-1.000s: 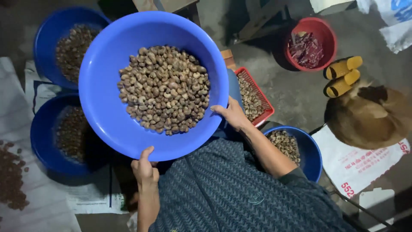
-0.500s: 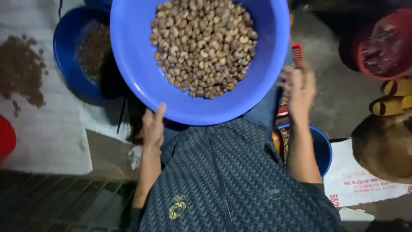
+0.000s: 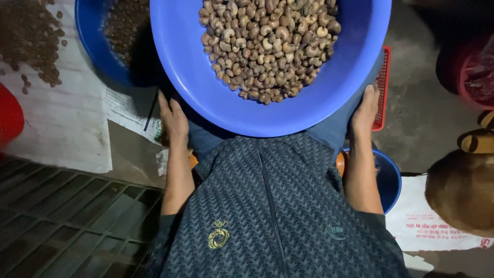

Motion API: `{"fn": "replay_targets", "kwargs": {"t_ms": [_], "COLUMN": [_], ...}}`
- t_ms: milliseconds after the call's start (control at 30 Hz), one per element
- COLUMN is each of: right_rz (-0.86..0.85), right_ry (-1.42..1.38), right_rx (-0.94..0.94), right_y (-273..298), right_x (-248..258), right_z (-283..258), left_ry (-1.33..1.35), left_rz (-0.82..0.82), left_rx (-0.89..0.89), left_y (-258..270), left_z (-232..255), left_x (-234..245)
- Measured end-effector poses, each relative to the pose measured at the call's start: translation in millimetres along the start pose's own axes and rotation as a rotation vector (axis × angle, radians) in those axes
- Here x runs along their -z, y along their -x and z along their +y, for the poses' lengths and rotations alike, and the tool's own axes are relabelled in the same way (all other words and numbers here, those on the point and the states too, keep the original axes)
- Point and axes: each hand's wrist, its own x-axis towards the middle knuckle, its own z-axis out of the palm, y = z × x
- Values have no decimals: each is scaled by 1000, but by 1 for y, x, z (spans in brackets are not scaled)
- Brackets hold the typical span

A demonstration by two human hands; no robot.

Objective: Manual sorting of nuts in a large bowl, sifting through the pile and picking out specific pieces.

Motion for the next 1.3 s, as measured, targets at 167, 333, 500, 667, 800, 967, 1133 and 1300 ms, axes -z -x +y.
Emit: {"fn": "replay_targets", "kwargs": {"t_ms": [167,333,500,667,800,967,1133,1300], "right_rz": [-68,-54,2,98,50,-303,-791,-883], "right_ry": [29,55,52,-145,-122,167,461,620], "right_rx": [27,105,438,594,813,817,887,762], "right_y": [2,9,5,-12,-4,44,70,77], "right_x": [-1,-1,14,38,20,-43,-89,-95], "right_z": [-1,-13,-35,-78,-145,-206,-178,-164], "left_ry": [61,44,-46,-42,73,-149,-538,-680], "left_rz": [-96,-137,-67,222,250,-206,-400,-417], "left_rx": [13,-14,-120,-617,-749,-860,-851,-786], "left_y": [-11,-25,-30,-29,-30,-41,-64,-71], "left_z": [26,29,39,85,119,162,159,133], "left_x": [19,28,34,42,21,-35,-98,-136]}}
